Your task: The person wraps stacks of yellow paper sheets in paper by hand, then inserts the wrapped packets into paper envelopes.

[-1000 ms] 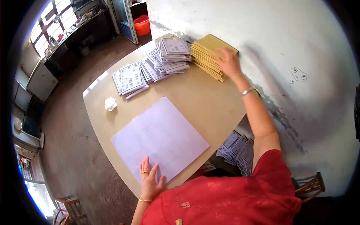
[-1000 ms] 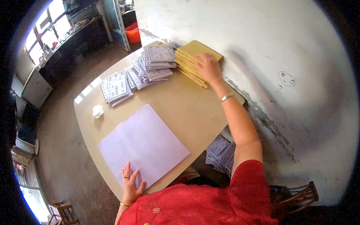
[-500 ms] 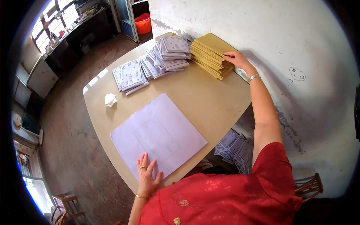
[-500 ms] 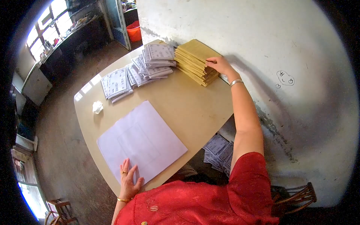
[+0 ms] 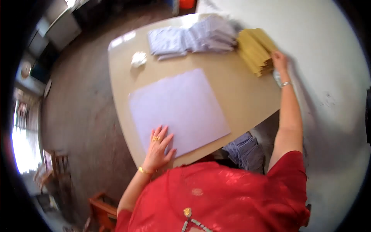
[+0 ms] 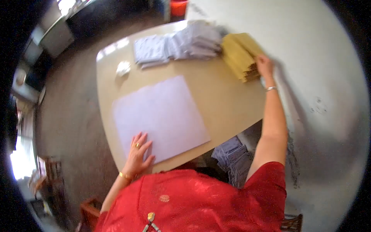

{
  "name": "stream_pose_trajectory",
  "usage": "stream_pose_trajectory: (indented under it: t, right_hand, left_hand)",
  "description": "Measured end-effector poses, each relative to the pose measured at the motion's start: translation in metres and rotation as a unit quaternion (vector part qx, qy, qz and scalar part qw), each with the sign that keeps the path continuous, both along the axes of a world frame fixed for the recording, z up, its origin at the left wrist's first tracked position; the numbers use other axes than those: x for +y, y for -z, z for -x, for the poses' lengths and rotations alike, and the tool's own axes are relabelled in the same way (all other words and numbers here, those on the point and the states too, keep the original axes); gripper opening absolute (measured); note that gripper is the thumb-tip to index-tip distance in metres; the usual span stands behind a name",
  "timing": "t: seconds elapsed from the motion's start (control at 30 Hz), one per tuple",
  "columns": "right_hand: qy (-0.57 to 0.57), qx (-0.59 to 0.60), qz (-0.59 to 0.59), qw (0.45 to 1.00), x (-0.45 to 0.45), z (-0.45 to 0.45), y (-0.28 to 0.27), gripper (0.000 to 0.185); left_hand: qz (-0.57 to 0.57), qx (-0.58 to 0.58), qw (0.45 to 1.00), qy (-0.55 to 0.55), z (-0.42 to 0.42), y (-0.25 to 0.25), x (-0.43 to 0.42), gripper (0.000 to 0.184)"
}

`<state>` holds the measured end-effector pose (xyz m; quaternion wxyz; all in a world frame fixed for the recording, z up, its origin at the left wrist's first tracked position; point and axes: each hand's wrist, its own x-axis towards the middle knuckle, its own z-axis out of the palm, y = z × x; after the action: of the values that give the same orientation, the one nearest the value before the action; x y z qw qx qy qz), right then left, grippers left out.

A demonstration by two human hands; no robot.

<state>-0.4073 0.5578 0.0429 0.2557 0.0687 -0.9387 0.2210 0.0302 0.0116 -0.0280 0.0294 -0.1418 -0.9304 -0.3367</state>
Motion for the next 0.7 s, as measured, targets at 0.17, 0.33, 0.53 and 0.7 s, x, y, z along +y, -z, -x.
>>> stream_pose_trajectory:
  t: [0.17,0.33,0.53,0.7]
  right_hand:
    - [0.002,0.208,0.006,0.978,-0.086,-0.044,-0.064,0.026]
    - [-0.128,0.194,-0.034,0.972,-0.204,-0.134,-0.064,0.018]
    - [-0.363,0.170,-0.068,0.914,-0.305,-0.227,-0.024,0.030]
    - [-0.450,0.116,-0.138,0.875,-0.332,-0.291,0.020,0.034]
  left_hand:
    - [-0.005,0.000,1.000,-0.004,0.002,-0.003,0.001,0.053]
    - [-0.009,0.005,1.000,-0.003,0.002,-0.006,0.002,0.053]
    - [0.004,-0.001,1.000,0.000,0.003,-0.004,0.001,0.053]
    - [-0.005,-0.015,1.000,-0.006,0.004,-0.009,0.001,0.052]
